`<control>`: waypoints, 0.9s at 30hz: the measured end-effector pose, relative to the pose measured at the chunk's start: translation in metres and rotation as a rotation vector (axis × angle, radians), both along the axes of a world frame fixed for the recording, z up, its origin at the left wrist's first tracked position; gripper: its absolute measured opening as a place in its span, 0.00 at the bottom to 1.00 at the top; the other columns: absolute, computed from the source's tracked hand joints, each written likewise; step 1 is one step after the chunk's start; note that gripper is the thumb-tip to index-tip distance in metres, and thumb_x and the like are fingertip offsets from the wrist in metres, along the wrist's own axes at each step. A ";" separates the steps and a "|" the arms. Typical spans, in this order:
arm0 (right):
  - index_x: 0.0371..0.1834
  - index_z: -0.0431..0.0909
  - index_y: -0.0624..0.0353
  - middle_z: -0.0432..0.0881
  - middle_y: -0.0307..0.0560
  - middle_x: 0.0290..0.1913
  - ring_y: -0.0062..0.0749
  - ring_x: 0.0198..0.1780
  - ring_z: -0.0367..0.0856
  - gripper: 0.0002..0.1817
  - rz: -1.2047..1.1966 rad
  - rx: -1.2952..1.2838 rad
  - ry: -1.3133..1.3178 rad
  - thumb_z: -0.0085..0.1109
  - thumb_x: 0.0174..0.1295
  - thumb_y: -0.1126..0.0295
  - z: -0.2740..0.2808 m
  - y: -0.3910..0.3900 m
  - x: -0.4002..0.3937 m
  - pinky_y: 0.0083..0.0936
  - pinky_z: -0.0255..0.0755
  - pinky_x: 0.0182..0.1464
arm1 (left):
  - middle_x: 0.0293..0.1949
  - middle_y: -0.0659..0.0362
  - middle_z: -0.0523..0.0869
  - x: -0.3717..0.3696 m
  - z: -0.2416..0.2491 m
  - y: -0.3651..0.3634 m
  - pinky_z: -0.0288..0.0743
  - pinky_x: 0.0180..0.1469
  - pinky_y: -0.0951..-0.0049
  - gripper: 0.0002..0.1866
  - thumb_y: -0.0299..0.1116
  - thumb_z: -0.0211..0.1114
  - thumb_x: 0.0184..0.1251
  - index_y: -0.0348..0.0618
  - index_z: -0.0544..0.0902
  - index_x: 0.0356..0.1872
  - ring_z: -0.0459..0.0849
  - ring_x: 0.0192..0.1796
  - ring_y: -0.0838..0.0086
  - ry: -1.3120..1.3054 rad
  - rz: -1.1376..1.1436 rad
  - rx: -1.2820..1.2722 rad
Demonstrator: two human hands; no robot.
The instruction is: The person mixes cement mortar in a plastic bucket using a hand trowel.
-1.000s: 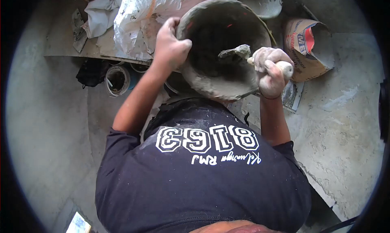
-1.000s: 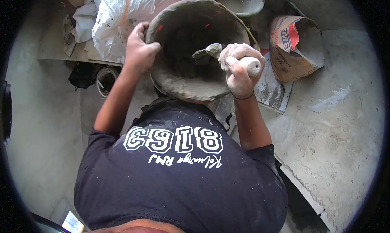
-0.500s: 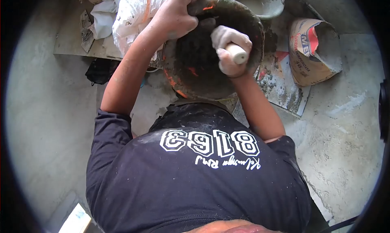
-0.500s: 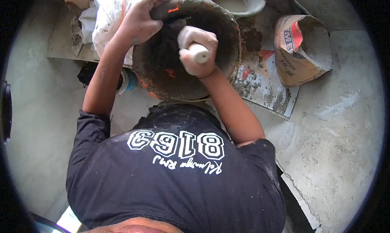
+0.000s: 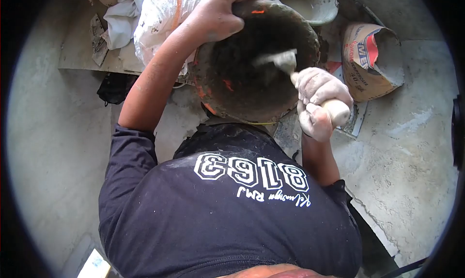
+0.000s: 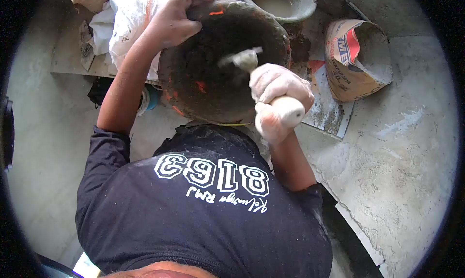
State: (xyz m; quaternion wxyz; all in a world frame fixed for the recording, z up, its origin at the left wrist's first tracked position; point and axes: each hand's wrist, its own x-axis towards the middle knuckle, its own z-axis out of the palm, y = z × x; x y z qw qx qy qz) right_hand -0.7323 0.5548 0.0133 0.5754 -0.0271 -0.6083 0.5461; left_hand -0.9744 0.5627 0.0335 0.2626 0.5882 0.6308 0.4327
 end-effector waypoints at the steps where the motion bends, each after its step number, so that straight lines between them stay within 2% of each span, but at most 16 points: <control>1: 0.17 0.69 0.59 0.72 0.43 0.19 0.32 0.22 0.73 0.07 0.001 0.062 0.048 0.59 0.42 0.74 0.004 -0.003 -0.010 0.27 0.69 0.25 | 0.34 0.57 0.82 0.001 -0.001 -0.003 0.73 0.45 0.74 0.20 0.15 0.52 0.42 0.32 0.78 0.41 0.78 0.40 0.73 -0.003 0.001 -0.002; 3: 0.20 0.68 0.59 0.71 0.44 0.20 0.34 0.25 0.72 0.12 0.048 0.266 -0.005 0.60 0.50 0.67 -0.004 0.004 -0.032 0.34 0.72 0.34 | 0.34 0.56 0.82 0.003 -0.002 -0.008 0.73 0.45 0.74 0.20 0.15 0.52 0.42 0.32 0.78 0.41 0.78 0.40 0.73 -0.003 -0.036 0.057; 5: 0.20 0.67 0.59 0.71 0.43 0.20 0.34 0.24 0.71 0.15 0.019 0.219 -0.028 0.62 0.53 0.63 -0.035 0.012 -0.056 0.34 0.71 0.33 | 0.34 0.56 0.82 0.003 -0.003 -0.009 0.73 0.45 0.74 0.19 0.16 0.53 0.42 0.32 0.78 0.41 0.78 0.40 0.72 -0.033 -0.066 0.096; 7: 0.18 0.67 0.58 0.71 0.42 0.20 0.32 0.22 0.72 0.10 0.026 0.122 -0.034 0.60 0.47 0.70 -0.065 0.018 -0.066 0.27 0.70 0.30 | 0.33 0.55 0.81 0.006 -0.005 -0.013 0.73 0.44 0.72 0.19 0.16 0.53 0.42 0.32 0.79 0.40 0.79 0.39 0.72 -0.142 -0.071 0.121; 10: 0.18 0.67 0.56 0.71 0.41 0.21 0.32 0.24 0.71 0.14 0.074 0.045 -0.091 0.62 0.49 0.64 -0.079 0.003 -0.052 0.30 0.71 0.37 | 0.32 0.52 0.82 0.016 0.010 -0.025 0.74 0.43 0.70 0.18 0.16 0.54 0.42 0.32 0.79 0.40 0.80 0.38 0.69 0.004 -0.026 0.026; 13: 0.18 0.66 0.56 0.70 0.40 0.21 0.31 0.25 0.71 0.12 0.177 0.035 -0.131 0.60 0.47 0.65 -0.069 -0.005 -0.034 0.30 0.69 0.36 | 0.31 0.47 0.82 0.035 0.013 -0.020 0.75 0.42 0.68 0.19 0.17 0.55 0.42 0.32 0.79 0.41 0.81 0.37 0.65 -0.001 -0.112 0.163; 14: 0.18 0.66 0.56 0.70 0.40 0.20 0.32 0.25 0.70 0.12 0.200 0.015 -0.139 0.60 0.47 0.65 -0.069 -0.008 -0.025 0.31 0.68 0.36 | 0.33 0.44 0.83 0.041 0.014 -0.022 0.76 0.43 0.67 0.19 0.17 0.56 0.42 0.31 0.78 0.41 0.82 0.37 0.61 -0.011 -0.154 0.194; 15: 0.18 0.66 0.56 0.70 0.40 0.20 0.32 0.24 0.70 0.13 0.221 -0.002 -0.145 0.60 0.47 0.64 -0.071 -0.011 -0.017 0.31 0.68 0.36 | 0.34 0.43 0.83 0.049 0.015 -0.026 0.76 0.45 0.66 0.19 0.18 0.57 0.42 0.31 0.79 0.42 0.84 0.39 0.59 -0.085 -0.177 0.134; 17: 0.18 0.67 0.56 0.70 0.40 0.20 0.32 0.24 0.70 0.13 0.222 -0.082 -0.151 0.61 0.45 0.63 -0.068 -0.020 0.001 0.33 0.69 0.36 | 0.35 0.42 0.84 0.056 0.020 -0.031 0.76 0.46 0.66 0.19 0.18 0.58 0.43 0.31 0.79 0.42 0.85 0.41 0.59 -0.010 -0.205 0.107; 18: 0.17 0.67 0.56 0.70 0.40 0.19 0.32 0.24 0.71 0.13 0.201 -0.130 -0.149 0.60 0.45 0.63 -0.067 -0.026 0.010 0.34 0.69 0.36 | 0.35 0.42 0.84 0.055 0.020 -0.031 0.76 0.48 0.67 0.20 0.17 0.59 0.42 0.30 0.79 0.43 0.85 0.42 0.61 -0.122 -0.222 0.102; 19: 0.17 0.68 0.56 0.71 0.41 0.20 0.32 0.23 0.71 0.13 0.182 -0.131 -0.157 0.61 0.44 0.63 -0.067 -0.028 0.018 0.35 0.70 0.36 | 0.36 0.47 0.85 0.047 0.013 -0.028 0.76 0.49 0.70 0.20 0.16 0.58 0.43 0.30 0.79 0.43 0.84 0.43 0.66 -0.128 -0.209 0.115; 21: 0.20 0.66 0.55 0.66 0.39 0.18 0.31 0.22 0.68 0.07 0.095 -0.168 -0.118 0.52 0.41 0.66 -0.057 -0.035 0.026 0.38 0.70 0.38 | 0.39 0.53 0.84 0.024 0.004 -0.025 0.76 0.51 0.75 0.21 0.14 0.56 0.43 0.30 0.79 0.44 0.83 0.45 0.71 -0.344 -0.200 0.138; 22: 0.20 0.65 0.54 0.66 0.38 0.17 0.29 0.21 0.67 0.07 0.073 -0.195 -0.063 0.51 0.40 0.66 -0.050 -0.032 0.032 0.36 0.70 0.37 | 0.41 0.57 0.83 0.010 -0.004 -0.025 0.75 0.51 0.77 0.22 0.13 0.54 0.43 0.30 0.79 0.45 0.81 0.46 0.74 -0.511 -0.236 0.097; 25: 0.20 0.65 0.54 0.64 0.37 0.16 0.24 0.18 0.64 0.07 0.015 -0.159 -0.013 0.49 0.40 0.65 -0.009 -0.025 0.052 0.30 0.69 0.30 | 0.42 0.57 0.82 -0.015 -0.021 -0.037 0.74 0.53 0.77 0.24 0.15 0.55 0.42 0.31 0.79 0.47 0.80 0.46 0.75 -0.623 -0.115 0.003; 27: 0.18 0.69 0.57 0.68 0.40 0.16 0.29 0.18 0.68 0.14 -0.035 -0.138 -0.094 0.60 0.47 0.60 0.002 -0.029 0.053 0.29 0.69 0.31 | 0.42 0.58 0.82 -0.025 -0.031 -0.046 0.73 0.54 0.77 0.24 0.16 0.57 0.41 0.31 0.78 0.47 0.80 0.47 0.75 -0.607 -0.077 -0.021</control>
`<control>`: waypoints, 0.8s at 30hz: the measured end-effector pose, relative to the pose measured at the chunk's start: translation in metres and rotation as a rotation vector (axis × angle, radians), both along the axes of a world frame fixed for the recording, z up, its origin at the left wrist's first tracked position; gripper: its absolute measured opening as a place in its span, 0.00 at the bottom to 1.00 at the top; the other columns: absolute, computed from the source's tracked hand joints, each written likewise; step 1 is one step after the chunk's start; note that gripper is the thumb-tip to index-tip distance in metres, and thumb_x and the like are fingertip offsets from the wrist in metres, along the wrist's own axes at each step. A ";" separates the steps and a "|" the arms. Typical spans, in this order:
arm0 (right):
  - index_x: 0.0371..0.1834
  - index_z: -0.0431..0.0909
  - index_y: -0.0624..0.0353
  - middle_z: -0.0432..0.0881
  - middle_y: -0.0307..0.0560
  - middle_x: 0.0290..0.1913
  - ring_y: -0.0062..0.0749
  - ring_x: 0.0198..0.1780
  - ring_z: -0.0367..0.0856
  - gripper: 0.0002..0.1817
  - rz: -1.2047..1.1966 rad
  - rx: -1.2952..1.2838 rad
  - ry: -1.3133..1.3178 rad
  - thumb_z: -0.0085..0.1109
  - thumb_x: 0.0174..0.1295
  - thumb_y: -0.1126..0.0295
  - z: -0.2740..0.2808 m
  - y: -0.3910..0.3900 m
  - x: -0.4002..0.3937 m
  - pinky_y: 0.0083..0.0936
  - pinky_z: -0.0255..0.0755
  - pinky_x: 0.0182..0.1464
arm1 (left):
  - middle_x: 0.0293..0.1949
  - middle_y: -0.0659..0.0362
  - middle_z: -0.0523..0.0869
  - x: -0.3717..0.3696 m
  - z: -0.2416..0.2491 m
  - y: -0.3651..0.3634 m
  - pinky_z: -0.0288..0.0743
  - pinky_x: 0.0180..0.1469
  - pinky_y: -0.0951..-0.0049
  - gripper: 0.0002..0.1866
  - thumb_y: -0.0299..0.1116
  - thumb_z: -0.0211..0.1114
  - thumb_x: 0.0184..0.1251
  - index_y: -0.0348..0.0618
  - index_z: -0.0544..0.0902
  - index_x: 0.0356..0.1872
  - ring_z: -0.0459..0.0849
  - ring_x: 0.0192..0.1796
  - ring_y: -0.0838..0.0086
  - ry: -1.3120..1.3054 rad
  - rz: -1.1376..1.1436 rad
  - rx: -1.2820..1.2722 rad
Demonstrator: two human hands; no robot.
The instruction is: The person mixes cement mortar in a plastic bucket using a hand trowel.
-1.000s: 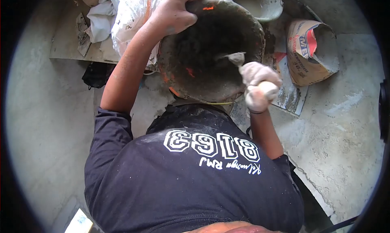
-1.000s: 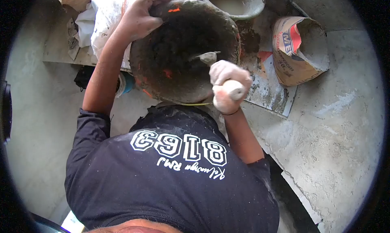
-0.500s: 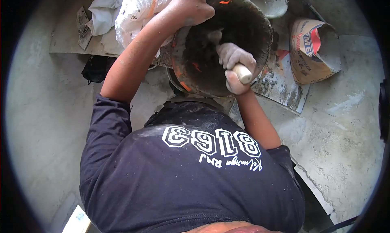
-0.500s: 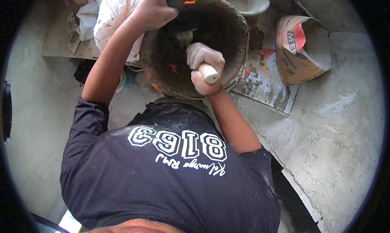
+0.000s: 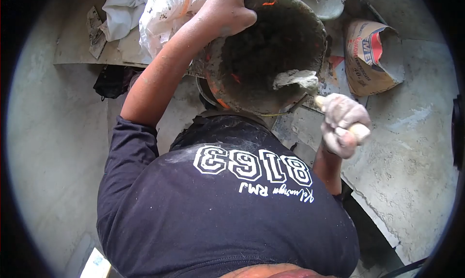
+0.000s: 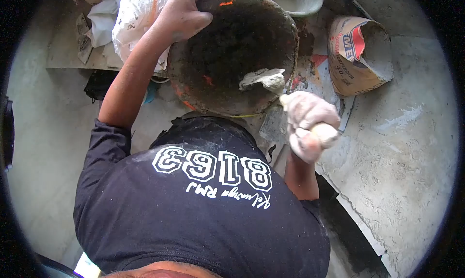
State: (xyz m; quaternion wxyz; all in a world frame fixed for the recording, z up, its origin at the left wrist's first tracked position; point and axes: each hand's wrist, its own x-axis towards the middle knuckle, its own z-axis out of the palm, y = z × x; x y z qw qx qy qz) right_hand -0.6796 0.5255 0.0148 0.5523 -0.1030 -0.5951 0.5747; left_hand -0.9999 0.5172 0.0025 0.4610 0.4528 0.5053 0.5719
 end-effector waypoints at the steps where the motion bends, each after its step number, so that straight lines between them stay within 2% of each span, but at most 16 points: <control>1: 0.18 0.68 0.57 0.69 0.41 0.16 0.29 0.19 0.68 0.17 0.001 0.017 -0.050 0.61 0.49 0.57 -0.011 0.000 -0.005 0.29 0.68 0.29 | 0.42 0.58 0.82 -0.005 -0.003 -0.002 0.72 0.54 0.76 0.24 0.17 0.59 0.41 0.32 0.78 0.47 0.80 0.47 0.74 0.024 0.026 -0.029; 3: 0.16 0.68 0.57 0.70 0.41 0.16 0.29 0.19 0.70 0.21 0.040 0.069 -0.079 0.61 0.53 0.54 -0.051 0.006 -0.018 0.29 0.65 0.25 | 0.42 0.59 0.82 -0.007 -0.007 -0.007 0.72 0.54 0.76 0.25 0.17 0.61 0.40 0.33 0.78 0.48 0.79 0.48 0.74 0.135 0.094 -0.076; 4: 0.16 0.68 0.58 0.69 0.42 0.16 0.31 0.18 0.69 0.18 0.016 0.097 -0.107 0.65 0.50 0.61 -0.052 0.005 -0.029 0.28 0.64 0.24 | 0.43 0.59 0.82 -0.010 -0.010 -0.009 0.71 0.55 0.76 0.25 0.18 0.63 0.40 0.34 0.78 0.48 0.79 0.49 0.74 0.251 0.171 -0.121; 5: 0.16 0.68 0.58 0.69 0.43 0.16 0.31 0.18 0.70 0.15 0.028 0.127 -0.177 0.65 0.46 0.65 -0.051 0.009 -0.037 0.29 0.64 0.23 | 0.45 0.59 0.81 -0.017 -0.032 -0.007 0.72 0.56 0.75 0.26 0.17 0.64 0.39 0.35 0.78 0.47 0.78 0.51 0.72 0.029 0.134 -0.060; 6: 0.15 0.68 0.58 0.69 0.43 0.15 0.32 0.17 0.70 0.14 0.040 0.155 -0.246 0.66 0.42 0.69 -0.050 0.014 -0.046 0.29 0.64 0.23 | 0.45 0.59 0.81 -0.001 -0.022 0.000 0.72 0.56 0.75 0.26 0.17 0.64 0.39 0.35 0.78 0.47 0.78 0.51 0.72 0.025 0.141 -0.067; 8: 0.16 0.69 0.57 0.70 0.43 0.15 0.35 0.17 0.70 0.11 -0.060 0.354 -0.436 0.66 0.36 0.72 -0.044 0.017 -0.072 0.30 0.65 0.23 | 0.43 0.47 0.87 0.052 0.012 0.023 0.76 0.56 0.71 0.23 0.16 0.57 0.41 0.28 0.80 0.46 0.86 0.48 0.64 0.492 -0.007 0.275; 9: 0.16 0.70 0.57 0.71 0.43 0.16 0.36 0.17 0.71 0.11 -0.072 0.432 -0.448 0.65 0.36 0.72 -0.049 0.020 -0.085 0.30 0.66 0.23 | 0.43 0.44 0.87 0.060 0.013 0.022 0.78 0.53 0.67 0.24 0.17 0.58 0.41 0.30 0.81 0.47 0.86 0.49 0.60 0.468 -0.019 0.243; 10: 0.16 0.71 0.56 0.72 0.43 0.16 0.37 0.17 0.71 0.10 -0.086 0.513 -0.458 0.65 0.36 0.71 -0.053 0.022 -0.097 0.30 0.66 0.23 | 0.37 0.55 0.83 0.067 0.008 0.021 0.75 0.55 0.74 0.22 0.16 0.55 0.41 0.32 0.79 0.45 0.80 0.45 0.75 0.523 -0.025 0.235; 12: 0.18 0.72 0.57 0.73 0.42 0.17 0.36 0.18 0.72 0.10 -0.074 0.412 -0.449 0.66 0.36 0.70 -0.060 0.023 -0.103 0.29 0.67 0.24 | 0.38 0.55 0.83 0.075 0.005 0.019 0.74 0.55 0.74 0.22 0.17 0.56 0.42 0.31 0.79 0.44 0.80 0.46 0.74 0.465 -0.030 0.173; 14: 0.19 0.73 0.59 0.74 0.43 0.18 0.31 0.19 0.73 0.08 0.017 0.218 -0.451 0.64 0.37 0.71 -0.058 0.033 -0.096 0.26 0.66 0.24 | 0.43 0.47 0.87 0.058 0.003 0.028 0.78 0.53 0.67 0.24 0.20 0.61 0.42 0.33 0.82 0.48 0.86 0.47 0.64 0.408 0.001 0.272; 15: 0.20 0.73 0.62 0.74 0.42 0.20 0.27 0.22 0.72 0.05 0.018 0.127 -0.323 0.57 0.40 0.73 -0.057 0.036 -0.090 0.25 0.65 0.27 | 0.45 0.53 0.84 0.011 -0.042 -0.010 0.75 0.55 0.69 0.25 0.18 0.62 0.40 0.34 0.80 0.48 0.82 0.51 0.67 0.150 0.175 0.102; 16: 0.18 0.70 0.60 0.74 0.45 0.18 0.28 0.19 0.70 0.06 0.061 -0.023 -0.108 0.58 0.39 0.75 -0.052 0.038 -0.086 0.24 0.65 0.24 | 0.47 0.58 0.81 -0.032 -0.083 -0.044 0.73 0.57 0.71 0.27 0.16 0.64 0.38 0.35 0.78 0.48 0.78 0.54 0.71 -0.106 0.343 -0.063; 18: 0.19 0.69 0.60 0.73 0.44 0.19 0.29 0.21 0.71 0.06 -0.021 -0.112 0.198 0.56 0.43 0.73 -0.047 0.041 -0.076 0.22 0.66 0.25 | 0.49 0.57 0.81 -0.026 -0.070 -0.048 0.71 0.59 0.71 0.28 0.16 0.63 0.38 0.35 0.77 0.50 0.76 0.57 0.71 -0.118 0.370 -0.142; 20: 0.20 0.68 0.60 0.71 0.44 0.20 0.30 0.24 0.73 0.07 -0.041 -0.131 0.278 0.56 0.47 0.72 -0.039 0.043 -0.060 0.24 0.70 0.29 | 0.49 0.57 0.81 -0.023 -0.061 -0.041 0.71 0.59 0.72 0.28 0.16 0.63 0.39 0.35 0.77 0.50 0.77 0.56 0.71 -0.069 0.340 -0.140; 22: 0.19 0.67 0.60 0.69 0.43 0.21 0.31 0.27 0.75 0.08 -0.036 -0.153 0.245 0.54 0.52 0.74 -0.034 0.044 -0.047 0.28 0.72 0.33 | 0.48 0.57 0.81 -0.018 -0.052 -0.028 0.71 0.58 0.73 0.29 0.17 0.64 0.40 0.35 0.77 0.52 0.77 0.55 0.71 0.019 0.294 -0.134; 24: 0.17 0.65 0.60 0.70 0.42 0.22 0.33 0.27 0.75 0.10 -0.189 -0.201 -0.006 0.50 0.55 0.77 -0.030 0.044 -0.043 0.31 0.73 0.35 | 0.48 0.57 0.81 -0.012 -0.044 -0.016 0.70 0.58 0.74 0.29 0.18 0.65 0.41 0.35 0.77 0.53 0.77 0.53 0.72 0.105 0.252 -0.131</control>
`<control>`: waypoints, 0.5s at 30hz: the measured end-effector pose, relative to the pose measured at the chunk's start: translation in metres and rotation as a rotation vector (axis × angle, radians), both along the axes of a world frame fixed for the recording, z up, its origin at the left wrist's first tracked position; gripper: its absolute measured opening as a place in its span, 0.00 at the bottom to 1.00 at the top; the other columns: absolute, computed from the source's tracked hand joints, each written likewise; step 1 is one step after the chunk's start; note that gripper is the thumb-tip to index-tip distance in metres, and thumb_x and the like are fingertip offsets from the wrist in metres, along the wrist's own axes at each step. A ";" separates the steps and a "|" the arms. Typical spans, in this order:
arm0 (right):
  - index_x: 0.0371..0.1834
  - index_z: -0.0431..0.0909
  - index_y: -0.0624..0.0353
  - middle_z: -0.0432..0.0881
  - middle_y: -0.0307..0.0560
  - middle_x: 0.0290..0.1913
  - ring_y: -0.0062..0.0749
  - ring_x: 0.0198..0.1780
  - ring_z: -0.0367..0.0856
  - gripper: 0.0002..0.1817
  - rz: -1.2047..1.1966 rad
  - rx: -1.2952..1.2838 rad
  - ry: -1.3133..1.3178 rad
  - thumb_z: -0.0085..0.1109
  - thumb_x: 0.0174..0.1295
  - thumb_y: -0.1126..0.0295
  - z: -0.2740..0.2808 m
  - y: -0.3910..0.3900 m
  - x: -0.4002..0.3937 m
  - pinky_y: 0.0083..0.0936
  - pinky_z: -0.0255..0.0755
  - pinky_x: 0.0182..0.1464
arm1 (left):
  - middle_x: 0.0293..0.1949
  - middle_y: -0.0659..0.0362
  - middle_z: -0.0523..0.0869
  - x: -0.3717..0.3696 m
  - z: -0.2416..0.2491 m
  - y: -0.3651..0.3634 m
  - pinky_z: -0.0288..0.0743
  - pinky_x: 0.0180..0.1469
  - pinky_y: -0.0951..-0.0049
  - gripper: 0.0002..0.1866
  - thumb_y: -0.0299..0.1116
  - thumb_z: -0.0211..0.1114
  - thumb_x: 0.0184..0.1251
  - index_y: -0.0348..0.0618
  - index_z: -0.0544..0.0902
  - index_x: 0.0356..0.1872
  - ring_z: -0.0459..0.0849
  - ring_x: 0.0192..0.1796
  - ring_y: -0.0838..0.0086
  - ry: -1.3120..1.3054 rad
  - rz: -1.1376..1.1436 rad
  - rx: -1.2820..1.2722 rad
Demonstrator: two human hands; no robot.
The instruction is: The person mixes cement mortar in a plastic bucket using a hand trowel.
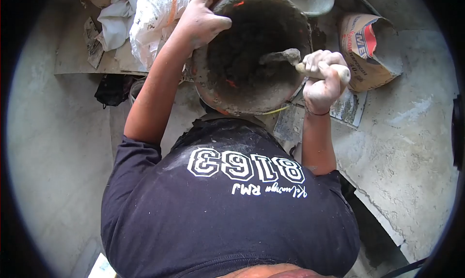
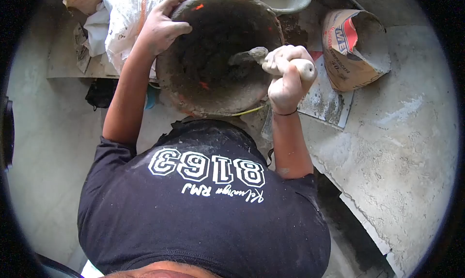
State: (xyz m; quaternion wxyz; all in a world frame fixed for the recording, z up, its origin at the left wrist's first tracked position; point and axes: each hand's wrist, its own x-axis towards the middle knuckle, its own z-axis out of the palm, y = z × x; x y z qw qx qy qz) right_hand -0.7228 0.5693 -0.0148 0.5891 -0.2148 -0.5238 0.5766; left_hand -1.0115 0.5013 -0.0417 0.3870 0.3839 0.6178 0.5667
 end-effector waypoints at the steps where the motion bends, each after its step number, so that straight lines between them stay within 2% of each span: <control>1: 0.19 0.70 0.62 0.76 0.45 0.29 0.33 0.30 0.78 0.10 0.046 0.046 0.093 0.48 0.58 0.80 -0.007 0.005 0.000 0.30 0.75 0.38 | 0.48 0.57 0.81 0.002 0.005 0.006 0.70 0.57 0.74 0.29 0.19 0.66 0.42 0.35 0.77 0.53 0.77 0.52 0.72 0.042 -0.025 -0.006; 2: 0.19 0.70 0.62 0.76 0.45 0.29 0.33 0.30 0.78 0.10 0.042 0.049 0.098 0.48 0.58 0.80 -0.004 0.006 0.004 0.30 0.75 0.38 | 0.47 0.58 0.81 0.004 0.010 0.011 0.70 0.57 0.75 0.29 0.19 0.66 0.42 0.36 0.77 0.54 0.77 0.51 0.72 0.085 -0.049 -0.012; 4: 0.26 0.77 0.64 0.81 0.48 0.38 0.31 0.36 0.80 0.07 -0.180 0.098 -0.386 0.51 0.60 0.78 0.006 0.009 0.013 0.29 0.75 0.43 | 0.47 0.58 0.81 0.004 0.027 0.017 0.70 0.57 0.76 0.30 0.20 0.67 0.43 0.36 0.77 0.55 0.78 0.50 0.72 0.171 -0.093 -0.024; 5: 0.37 0.81 0.66 0.83 0.50 0.43 0.29 0.42 0.82 0.10 -0.239 0.205 -0.516 0.50 0.64 0.72 0.000 0.016 0.021 0.28 0.76 0.48 | 0.46 0.58 0.81 0.006 0.039 0.009 0.71 0.54 0.76 0.29 0.18 0.66 0.43 0.35 0.77 0.54 0.78 0.48 0.74 0.197 -0.101 -0.050; 6: 0.37 0.81 0.66 0.83 0.50 0.43 0.29 0.42 0.82 0.10 -0.240 0.205 -0.513 0.50 0.64 0.72 -0.006 0.019 0.028 0.28 0.76 0.48 | 0.46 0.58 0.81 0.004 0.037 0.008 0.71 0.54 0.76 0.29 0.18 0.66 0.43 0.35 0.77 0.54 0.78 0.48 0.74 0.200 -0.101 -0.050; 8: 0.47 0.80 0.66 0.82 0.50 0.48 0.31 0.48 0.81 0.17 -0.106 -0.261 -0.340 0.47 0.67 0.65 -0.016 0.022 0.039 0.30 0.76 0.53 | 0.37 0.63 0.80 -0.001 0.022 0.000 0.72 0.44 0.79 0.24 0.19 0.65 0.42 0.36 0.78 0.47 0.77 0.39 0.78 0.012 -0.006 0.028; 9: 0.54 0.78 0.66 0.80 0.51 0.53 0.34 0.53 0.80 0.21 -0.033 -0.346 -0.314 0.45 0.68 0.62 -0.021 0.021 0.044 0.31 0.73 0.59 | 0.36 0.64 0.79 -0.005 0.020 -0.001 0.71 0.42 0.79 0.24 0.18 0.65 0.41 0.37 0.78 0.46 0.76 0.38 0.79 -0.047 -0.017 0.038; 13: 0.57 0.76 0.67 0.77 0.52 0.58 0.37 0.57 0.77 0.22 -0.008 -0.355 -0.405 0.44 0.68 0.62 -0.043 0.006 0.044 0.32 0.68 0.65 | 0.36 0.61 0.79 -0.005 0.015 -0.016 0.74 0.43 0.78 0.21 0.18 0.63 0.42 0.34 0.78 0.44 0.77 0.38 0.78 -0.087 0.044 0.058; 15: 0.61 0.74 0.65 0.79 0.48 0.57 0.33 0.58 0.76 0.22 -0.004 -0.383 -0.527 0.50 0.67 0.64 -0.056 -0.002 0.045 0.30 0.64 0.66 | 0.36 0.62 0.79 -0.002 0.013 -0.020 0.74 0.42 0.78 0.21 0.17 0.63 0.42 0.35 0.78 0.44 0.77 0.38 0.78 -0.117 0.072 0.059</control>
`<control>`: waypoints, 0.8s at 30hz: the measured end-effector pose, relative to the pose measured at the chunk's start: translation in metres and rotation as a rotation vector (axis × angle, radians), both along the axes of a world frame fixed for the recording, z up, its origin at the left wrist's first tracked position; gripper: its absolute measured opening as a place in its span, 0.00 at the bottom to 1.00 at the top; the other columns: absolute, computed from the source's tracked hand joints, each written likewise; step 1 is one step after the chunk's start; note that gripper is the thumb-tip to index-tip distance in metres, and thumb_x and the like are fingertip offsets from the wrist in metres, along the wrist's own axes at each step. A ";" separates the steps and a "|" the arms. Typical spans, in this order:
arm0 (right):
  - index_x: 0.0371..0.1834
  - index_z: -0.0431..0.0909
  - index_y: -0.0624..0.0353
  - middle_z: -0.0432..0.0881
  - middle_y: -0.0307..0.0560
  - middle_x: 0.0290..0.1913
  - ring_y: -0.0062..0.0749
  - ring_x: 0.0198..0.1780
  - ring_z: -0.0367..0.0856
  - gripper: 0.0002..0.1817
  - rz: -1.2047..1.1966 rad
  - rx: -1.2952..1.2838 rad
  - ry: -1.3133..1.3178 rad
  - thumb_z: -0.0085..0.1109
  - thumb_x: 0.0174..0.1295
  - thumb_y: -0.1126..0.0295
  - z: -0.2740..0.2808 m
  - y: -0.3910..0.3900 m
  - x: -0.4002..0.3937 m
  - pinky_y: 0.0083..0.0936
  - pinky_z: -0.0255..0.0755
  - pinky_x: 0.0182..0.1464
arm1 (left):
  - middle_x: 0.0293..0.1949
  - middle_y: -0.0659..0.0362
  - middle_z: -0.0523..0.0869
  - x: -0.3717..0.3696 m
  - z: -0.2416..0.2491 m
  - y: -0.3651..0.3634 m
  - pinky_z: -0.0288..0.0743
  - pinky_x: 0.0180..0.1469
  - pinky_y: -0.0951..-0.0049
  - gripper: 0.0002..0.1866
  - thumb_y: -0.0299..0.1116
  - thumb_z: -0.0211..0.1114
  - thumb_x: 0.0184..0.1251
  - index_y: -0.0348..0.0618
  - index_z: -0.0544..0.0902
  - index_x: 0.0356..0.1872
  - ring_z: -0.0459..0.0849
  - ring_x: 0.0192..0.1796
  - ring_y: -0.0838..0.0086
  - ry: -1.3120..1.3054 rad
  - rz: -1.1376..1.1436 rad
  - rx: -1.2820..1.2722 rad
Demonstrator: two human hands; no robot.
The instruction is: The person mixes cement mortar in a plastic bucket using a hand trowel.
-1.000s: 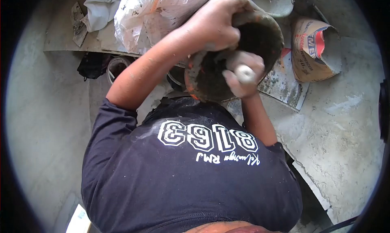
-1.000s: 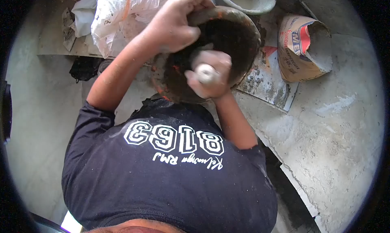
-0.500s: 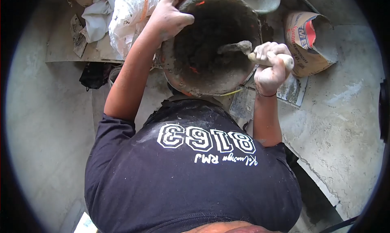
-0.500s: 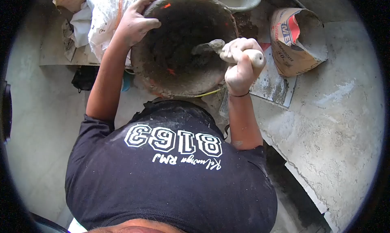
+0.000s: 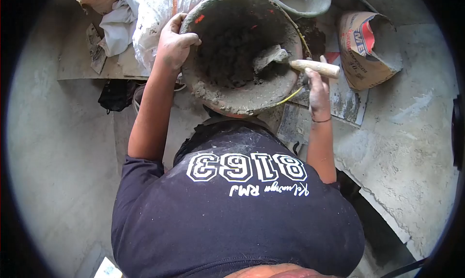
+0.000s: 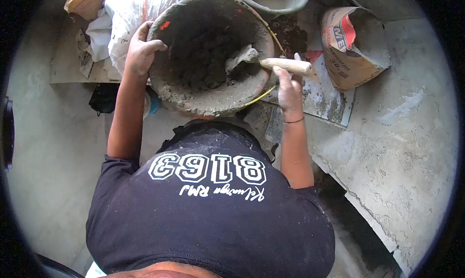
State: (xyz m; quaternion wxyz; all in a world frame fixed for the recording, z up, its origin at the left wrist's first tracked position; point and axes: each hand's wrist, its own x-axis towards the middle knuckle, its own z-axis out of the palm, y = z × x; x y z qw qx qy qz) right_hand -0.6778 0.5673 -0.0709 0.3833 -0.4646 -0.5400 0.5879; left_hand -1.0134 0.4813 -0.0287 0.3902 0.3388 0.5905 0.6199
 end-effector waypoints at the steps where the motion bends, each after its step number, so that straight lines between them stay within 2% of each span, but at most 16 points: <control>1: 0.62 0.72 0.64 0.79 0.46 0.57 0.30 0.58 0.76 0.23 0.007 -0.013 -0.060 0.53 0.67 0.66 -0.004 -0.003 0.000 0.29 0.62 0.66 | 0.36 0.62 0.79 0.001 -0.001 -0.001 0.74 0.42 0.78 0.21 0.17 0.62 0.42 0.35 0.78 0.43 0.77 0.37 0.78 -0.028 0.030 0.000; 2: 0.55 0.78 0.64 0.82 0.43 0.51 0.28 0.56 0.76 0.18 -0.001 -0.163 0.089 0.57 0.64 0.68 -0.007 -0.005 -0.001 0.28 0.63 0.64 | 0.36 0.62 0.79 -0.001 -0.004 -0.001 0.73 0.42 0.78 0.20 0.16 0.62 0.41 0.36 0.77 0.42 0.77 0.38 0.78 -0.033 0.046 -0.022; 3: 0.55 0.78 0.64 0.82 0.43 0.51 0.28 0.56 0.76 0.18 -0.009 -0.158 0.086 0.57 0.64 0.68 -0.010 -0.003 -0.002 0.28 0.63 0.64 | 0.36 0.62 0.79 -0.001 -0.006 -0.001 0.73 0.42 0.78 0.20 0.16 0.62 0.41 0.36 0.77 0.42 0.77 0.38 0.78 -0.036 0.038 -0.017; 5: 0.45 0.82 0.65 0.84 0.45 0.47 0.29 0.52 0.79 0.13 -0.039 -0.238 0.257 0.59 0.61 0.71 -0.016 0.002 -0.002 0.27 0.67 0.60 | 0.36 0.63 0.79 -0.002 -0.008 0.000 0.72 0.43 0.79 0.21 0.16 0.62 0.40 0.37 0.77 0.42 0.76 0.38 0.79 -0.068 0.051 0.012; 7: 0.44 0.83 0.66 0.85 0.45 0.43 0.29 0.47 0.82 0.12 -0.020 -0.401 0.276 0.59 0.59 0.72 -0.003 0.004 0.005 0.26 0.72 0.55 | 0.35 0.63 0.79 0.000 -0.005 0.000 0.71 0.44 0.80 0.21 0.16 0.61 0.39 0.37 0.77 0.41 0.76 0.39 0.79 -0.052 0.014 0.015; 10: 0.44 0.82 0.66 0.85 0.44 0.40 0.27 0.40 0.84 0.13 -0.067 -0.180 0.227 0.58 0.59 0.71 0.006 0.006 0.005 0.24 0.79 0.43 | 0.35 0.63 0.79 0.014 0.007 -0.001 0.71 0.44 0.81 0.20 0.15 0.59 0.38 0.37 0.76 0.39 0.76 0.38 0.79 -0.090 0.024 -0.021; 11: 0.46 0.81 0.65 0.85 0.43 0.41 0.27 0.41 0.83 0.13 -0.028 -0.243 0.209 0.58 0.59 0.72 0.024 0.004 0.014 0.25 0.78 0.44 | 0.35 0.62 0.80 0.018 0.006 0.000 0.71 0.44 0.80 0.20 0.16 0.59 0.38 0.37 0.76 0.39 0.77 0.38 0.79 -0.021 0.032 -0.036; 13: 0.49 0.78 0.63 0.84 0.42 0.42 0.26 0.40 0.82 0.15 -0.082 -0.229 0.158 0.58 0.60 0.72 0.032 0.008 0.031 0.24 0.78 0.44 | 0.36 0.62 0.80 0.027 0.000 0.005 0.71 0.45 0.79 0.20 0.16 0.59 0.38 0.38 0.76 0.39 0.77 0.38 0.78 -0.059 0.016 -0.043; 14: 0.50 0.76 0.62 0.83 0.40 0.40 0.23 0.37 0.82 0.15 -0.124 -0.140 0.160 0.58 0.61 0.70 0.021 0.012 0.039 0.20 0.77 0.38 | 0.37 0.62 0.80 0.031 -0.010 0.010 0.72 0.45 0.79 0.21 0.16 0.59 0.38 0.38 0.76 0.40 0.77 0.38 0.78 -0.103 -0.005 -0.020; 15: 0.50 0.75 0.62 0.83 0.40 0.39 0.21 0.33 0.82 0.15 -0.132 -0.194 0.116 0.59 0.61 0.69 0.038 0.010 0.039 0.17 0.76 0.34 | 0.38 0.62 0.80 0.038 -0.014 0.013 0.72 0.46 0.78 0.22 0.16 0.59 0.38 0.38 0.75 0.41 0.77 0.40 0.78 -0.094 -0.021 -0.048; 17: 0.52 0.77 0.62 0.85 0.45 0.42 0.25 0.35 0.84 0.17 -0.095 -0.207 -0.017 0.57 0.61 0.67 0.039 0.016 0.055 0.20 0.78 0.35 | 0.38 0.62 0.80 0.052 -0.032 0.021 0.72 0.46 0.78 0.22 0.16 0.59 0.39 0.38 0.75 0.42 0.77 0.41 0.78 -0.112 -0.021 -0.019; 18: 0.51 0.77 0.63 0.85 0.44 0.39 0.26 0.36 0.85 0.17 -0.109 -0.181 -0.020 0.57 0.62 0.67 0.037 0.017 0.056 0.20 0.79 0.35 | 0.38 0.62 0.80 0.054 -0.039 0.022 0.72 0.46 0.78 0.21 0.16 0.59 0.40 0.39 0.75 0.42 0.76 0.42 0.78 -0.133 -0.029 -0.031; 21: 0.52 0.74 0.62 0.82 0.40 0.41 0.19 0.37 0.81 0.16 -0.095 -0.073 -0.078 0.59 0.62 0.69 0.035 0.016 0.059 0.17 0.76 0.35 | 0.39 0.62 0.79 0.050 -0.055 0.029 0.72 0.46 0.78 0.21 0.16 0.58 0.40 0.39 0.75 0.42 0.76 0.41 0.79 -0.109 -0.029 -0.052; 22: 0.60 0.70 0.63 0.80 0.44 0.47 0.22 0.44 0.80 0.22 -0.006 -0.078 -0.133 0.57 0.61 0.73 0.041 0.020 0.062 0.21 0.78 0.44 | 0.39 0.61 0.79 0.044 -0.054 0.029 0.72 0.46 0.77 0.20 0.18 0.64 0.45 0.38 0.75 0.44 0.76 0.43 0.78 -0.080 -0.066 -0.115; 23: 0.60 0.70 0.63 0.80 0.44 0.47 0.22 0.44 0.80 0.22 -0.009 -0.074 -0.132 0.57 0.61 0.73 0.044 0.021 0.066 0.21 0.78 0.44 | 0.39 0.61 0.79 0.041 -0.053 0.028 0.72 0.46 0.77 0.20 0.18 0.64 0.45 0.38 0.75 0.44 0.76 0.43 0.78 -0.080 -0.069 -0.112; 24: 0.65 0.65 0.62 0.79 0.47 0.51 0.25 0.47 0.80 0.27 0.018 -0.018 -0.127 0.56 0.60 0.75 0.047 0.024 0.068 0.23 0.78 0.49 | 0.42 0.59 0.80 0.039 -0.037 0.027 0.73 0.49 0.75 0.22 0.21 0.67 0.48 0.36 0.74 0.48 0.77 0.45 0.76 0.028 -0.085 -0.278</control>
